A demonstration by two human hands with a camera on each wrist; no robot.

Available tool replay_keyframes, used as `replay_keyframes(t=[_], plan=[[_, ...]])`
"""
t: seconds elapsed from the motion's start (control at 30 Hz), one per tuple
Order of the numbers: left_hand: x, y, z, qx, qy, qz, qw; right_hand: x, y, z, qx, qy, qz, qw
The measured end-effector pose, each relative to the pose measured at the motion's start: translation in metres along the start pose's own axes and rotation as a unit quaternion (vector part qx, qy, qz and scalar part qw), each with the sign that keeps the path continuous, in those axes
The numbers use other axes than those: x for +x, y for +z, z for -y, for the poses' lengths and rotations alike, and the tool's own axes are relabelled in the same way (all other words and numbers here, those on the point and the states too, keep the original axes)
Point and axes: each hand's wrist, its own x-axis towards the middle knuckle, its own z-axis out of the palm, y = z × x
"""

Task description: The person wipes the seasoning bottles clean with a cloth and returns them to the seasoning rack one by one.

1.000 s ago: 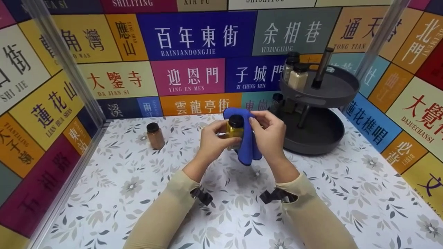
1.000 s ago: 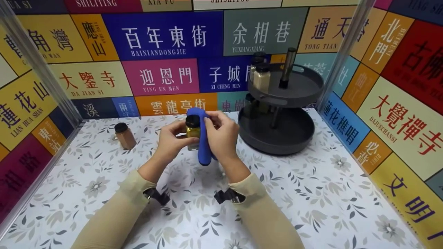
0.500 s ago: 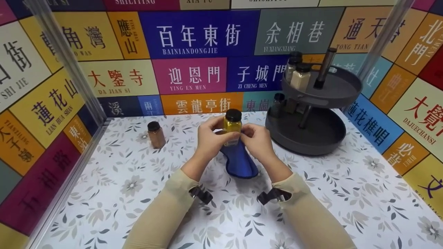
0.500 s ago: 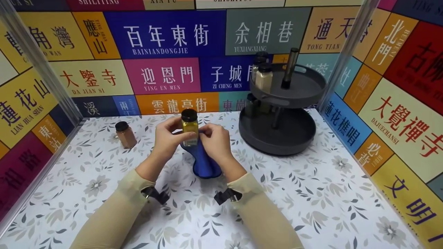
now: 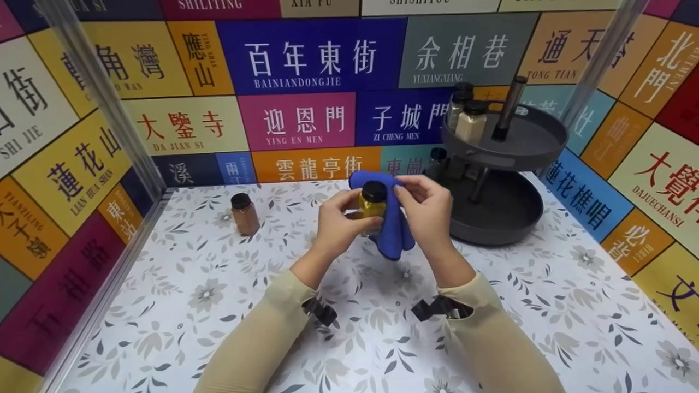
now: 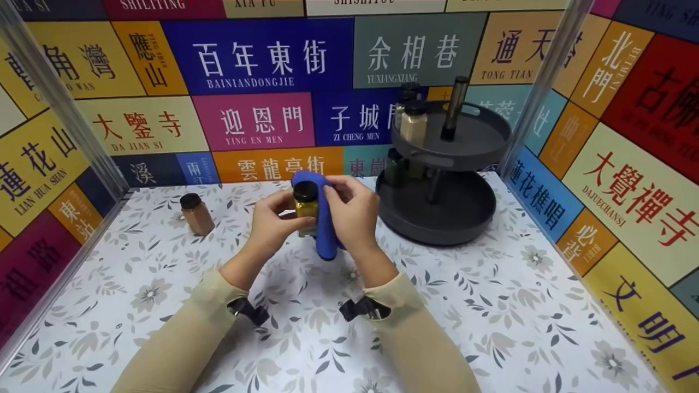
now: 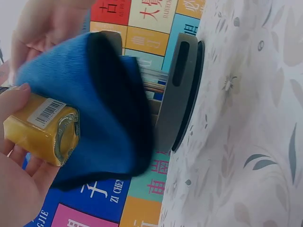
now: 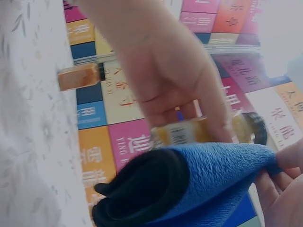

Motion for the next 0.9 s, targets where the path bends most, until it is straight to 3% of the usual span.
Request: replay_keyframes(t=[0.17, 0.4, 0.57, 0.7, 0.77, 0.9], plan=[[0.0, 0.004, 0.0, 0.003, 0.006, -0.001, 1.0, -0.001, -0.005, 0.008, 0.004, -0.016, -0.01, 1.0], [0.0, 0.004, 0.0, 0.012, -0.004, -0.02, 0.9997, 0.002, 0.0, -0.008, -0.074, 0.031, 0.034, 0.996], [0.001, 0.0, -0.003, 0.013, -0.015, -0.041, 0.999, 0.002, 0.006, -0.025, -0.153, 0.073, 0.116, 0.979], [0.001, -0.003, -0.007, 0.001, -0.02, -0.039, 0.9991, 0.002, 0.007, -0.029, -0.193, 0.08, 0.164, 0.964], [0.001, -0.003, -0.008, 0.0, -0.017, -0.03, 0.9994, 0.002, 0.007, -0.027, -0.192, 0.082, 0.158, 0.965], [0.001, -0.003, -0.006, 0.005, -0.013, -0.014, 0.9998, 0.003, 0.004, -0.016, -0.139, 0.079, 0.112, 0.981]])
